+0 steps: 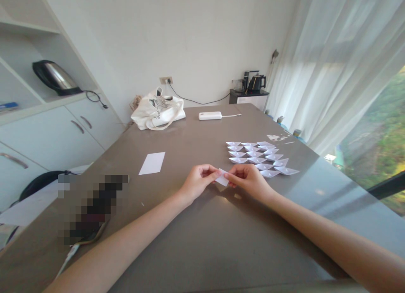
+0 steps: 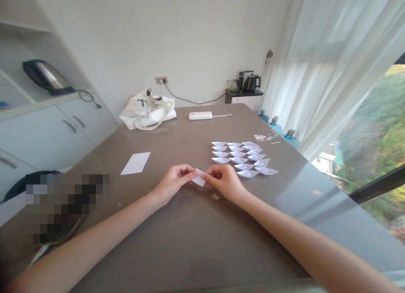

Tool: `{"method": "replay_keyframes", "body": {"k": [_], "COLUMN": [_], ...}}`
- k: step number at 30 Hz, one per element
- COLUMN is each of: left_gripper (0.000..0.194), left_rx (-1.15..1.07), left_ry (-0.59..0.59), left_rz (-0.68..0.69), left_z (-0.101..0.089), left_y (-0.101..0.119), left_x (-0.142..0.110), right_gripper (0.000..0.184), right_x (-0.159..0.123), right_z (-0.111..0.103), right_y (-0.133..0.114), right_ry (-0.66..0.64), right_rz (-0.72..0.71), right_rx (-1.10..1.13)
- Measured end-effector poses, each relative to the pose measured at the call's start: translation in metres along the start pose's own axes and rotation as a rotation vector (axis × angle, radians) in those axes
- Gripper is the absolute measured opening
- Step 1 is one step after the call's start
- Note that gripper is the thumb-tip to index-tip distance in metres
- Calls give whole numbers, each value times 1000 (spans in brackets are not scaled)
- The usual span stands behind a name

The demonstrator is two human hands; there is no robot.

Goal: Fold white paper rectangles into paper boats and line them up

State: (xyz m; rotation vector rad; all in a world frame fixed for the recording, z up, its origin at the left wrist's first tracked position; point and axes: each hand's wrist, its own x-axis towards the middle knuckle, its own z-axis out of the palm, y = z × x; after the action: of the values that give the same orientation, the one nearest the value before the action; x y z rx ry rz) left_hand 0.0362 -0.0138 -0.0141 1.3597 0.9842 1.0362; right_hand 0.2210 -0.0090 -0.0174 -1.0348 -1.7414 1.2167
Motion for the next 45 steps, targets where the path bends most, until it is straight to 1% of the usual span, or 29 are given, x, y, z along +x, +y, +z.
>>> {"method": "replay_keyframes", "body": {"k": [4,8,10,11,14,16,20,24,28,31,36,38,43,45], "left_gripper": [29,32,32,32,30,28,26,24,23,23,24,25,25,26], "left_rx": [-24,-53,-44,-39,-40,-49,-59,-81,-127,-155,-206,-219,-204,-205], "left_ry": [52,64,69,73,93,87,50,60,63,53,20,2,45,56], "left_rz": [15,11,26,34,57,60,26,-2,-42,-40,-47,-51,-27,-29], "left_z": [0,4,5,6,7,8,11,13,14,14,14,15,16,14], "left_y": [1,2,3,3,4,5,7,8,5,3,3,4,4,2], "left_x": [-1,-3,-4,-4,-5,-6,-8,-10,-9,-8,-9,-9,-9,-7], "right_gripper": [42,43,44,43,42,42,43,39,37,37,34,34,31,33], "right_x": [1,0,-1,-1,-3,-4,-6,-6,-5,-5,-6,-7,-7,-6], "right_z": [0,1,1,2,5,7,10,10,11,12,12,12,15,14], "right_y": [1,-3,-4,-5,-5,-4,-2,-2,-3,-3,-4,-4,-6,-5], "right_ry": [-22,44,38,9,-131,-176,-133,-98,-99,-82,-168,-173,-75,-79], "right_rz": [-2,-37,-32,-12,64,86,91,49,19,18,63,63,13,12], "right_rx": [35,32,42,53,88,77,24,5,12,43,64,56,129,122]}}
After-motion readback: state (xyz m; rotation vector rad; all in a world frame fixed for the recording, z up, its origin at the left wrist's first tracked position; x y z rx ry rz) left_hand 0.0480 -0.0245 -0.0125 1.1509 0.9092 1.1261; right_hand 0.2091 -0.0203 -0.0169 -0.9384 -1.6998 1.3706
